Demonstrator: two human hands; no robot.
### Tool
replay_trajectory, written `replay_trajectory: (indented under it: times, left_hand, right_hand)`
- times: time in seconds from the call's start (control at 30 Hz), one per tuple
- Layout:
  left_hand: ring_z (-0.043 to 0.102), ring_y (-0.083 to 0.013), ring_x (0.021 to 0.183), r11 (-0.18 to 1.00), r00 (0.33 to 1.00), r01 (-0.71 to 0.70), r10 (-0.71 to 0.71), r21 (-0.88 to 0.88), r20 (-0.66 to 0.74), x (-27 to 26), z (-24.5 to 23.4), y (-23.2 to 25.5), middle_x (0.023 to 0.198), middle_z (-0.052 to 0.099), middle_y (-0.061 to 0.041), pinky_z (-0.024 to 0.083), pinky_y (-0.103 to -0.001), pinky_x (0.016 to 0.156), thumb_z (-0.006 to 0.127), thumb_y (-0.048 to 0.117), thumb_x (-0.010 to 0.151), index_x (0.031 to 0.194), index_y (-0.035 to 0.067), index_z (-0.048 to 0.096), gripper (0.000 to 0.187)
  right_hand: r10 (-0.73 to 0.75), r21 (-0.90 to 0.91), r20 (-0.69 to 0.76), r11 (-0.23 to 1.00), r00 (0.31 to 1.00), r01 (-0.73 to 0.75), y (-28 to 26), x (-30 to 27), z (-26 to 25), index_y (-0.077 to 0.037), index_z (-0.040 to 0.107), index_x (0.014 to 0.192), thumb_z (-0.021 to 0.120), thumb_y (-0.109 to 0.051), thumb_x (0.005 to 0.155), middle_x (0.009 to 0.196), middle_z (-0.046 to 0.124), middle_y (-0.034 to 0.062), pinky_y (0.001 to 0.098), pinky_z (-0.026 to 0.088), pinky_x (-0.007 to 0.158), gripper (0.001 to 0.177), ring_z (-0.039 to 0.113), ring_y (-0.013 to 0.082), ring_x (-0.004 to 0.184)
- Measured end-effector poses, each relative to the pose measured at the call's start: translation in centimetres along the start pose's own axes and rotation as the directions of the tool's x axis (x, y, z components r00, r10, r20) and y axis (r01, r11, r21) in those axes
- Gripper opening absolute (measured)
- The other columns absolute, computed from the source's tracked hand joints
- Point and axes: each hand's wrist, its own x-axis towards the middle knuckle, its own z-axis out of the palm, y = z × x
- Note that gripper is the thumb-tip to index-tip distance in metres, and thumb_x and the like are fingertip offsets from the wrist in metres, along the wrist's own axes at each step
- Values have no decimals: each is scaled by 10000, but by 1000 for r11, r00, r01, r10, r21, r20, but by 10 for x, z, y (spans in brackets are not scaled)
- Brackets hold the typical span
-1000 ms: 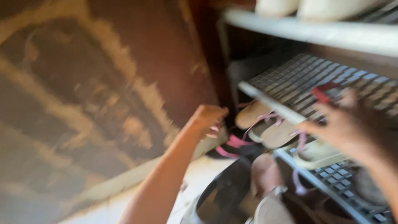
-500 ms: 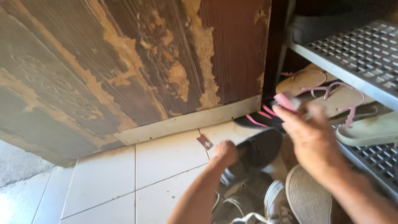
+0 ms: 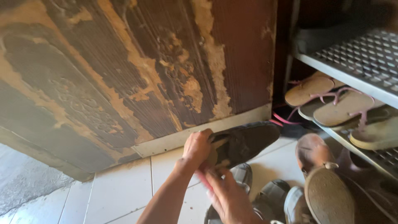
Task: The person cleans several pairs of shoes using a brush, scrubbing the soles and uppers of each item. They handle the shoes one at a time, turning them over to clean different surfaces, and place them back on a nearby shoe rack after cleaning.
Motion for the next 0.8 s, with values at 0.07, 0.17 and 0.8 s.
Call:
replay_trajectory:
  times: [0.07, 0.17, 0.8]
  left_hand:
    - [661, -443, 937, 995, 996, 73, -76, 61, 52, -2, -9, -10, 919, 712, -230, 532, -518, 795, 682, 188, 853, 993, 130, 735, 160]
    - [669, -449, 901, 998, 999, -43, 44, 34, -23, -5, -19, -20, 905, 713, -231, 535, -525, 768, 602, 80, 825, 1077, 146, 715, 285]
    - [655, -455, 934, 996, 996, -76, 79, 53, -48, 2, -37, 8, 920, 711, -228, 521, -541, 777, 610, 53, 824, 1009, 123, 730, 231]
  right_hand:
    - [-427, -562, -4, 749, 904, 351, -13, 0, -2, -38, 624, 1402, 612, -113, 934, 1234, 587, 285, 425, 523, 876, 475, 620, 371, 1096]
    - [-721, -745, -322, 593, 614, 306, -21, 26, -44, 60, 492, 1409, 519, -70, 1043, 1320, 545, 305, 439, 491, 949, 389, 568, 369, 1129]
    - [-576, -526, 137, 647, 806, 552, 17, -2, -40, -75, 545, 1345, 654, -98, 907, 1167, 631, 154, 389, 546, 879, 452, 650, 312, 1016]
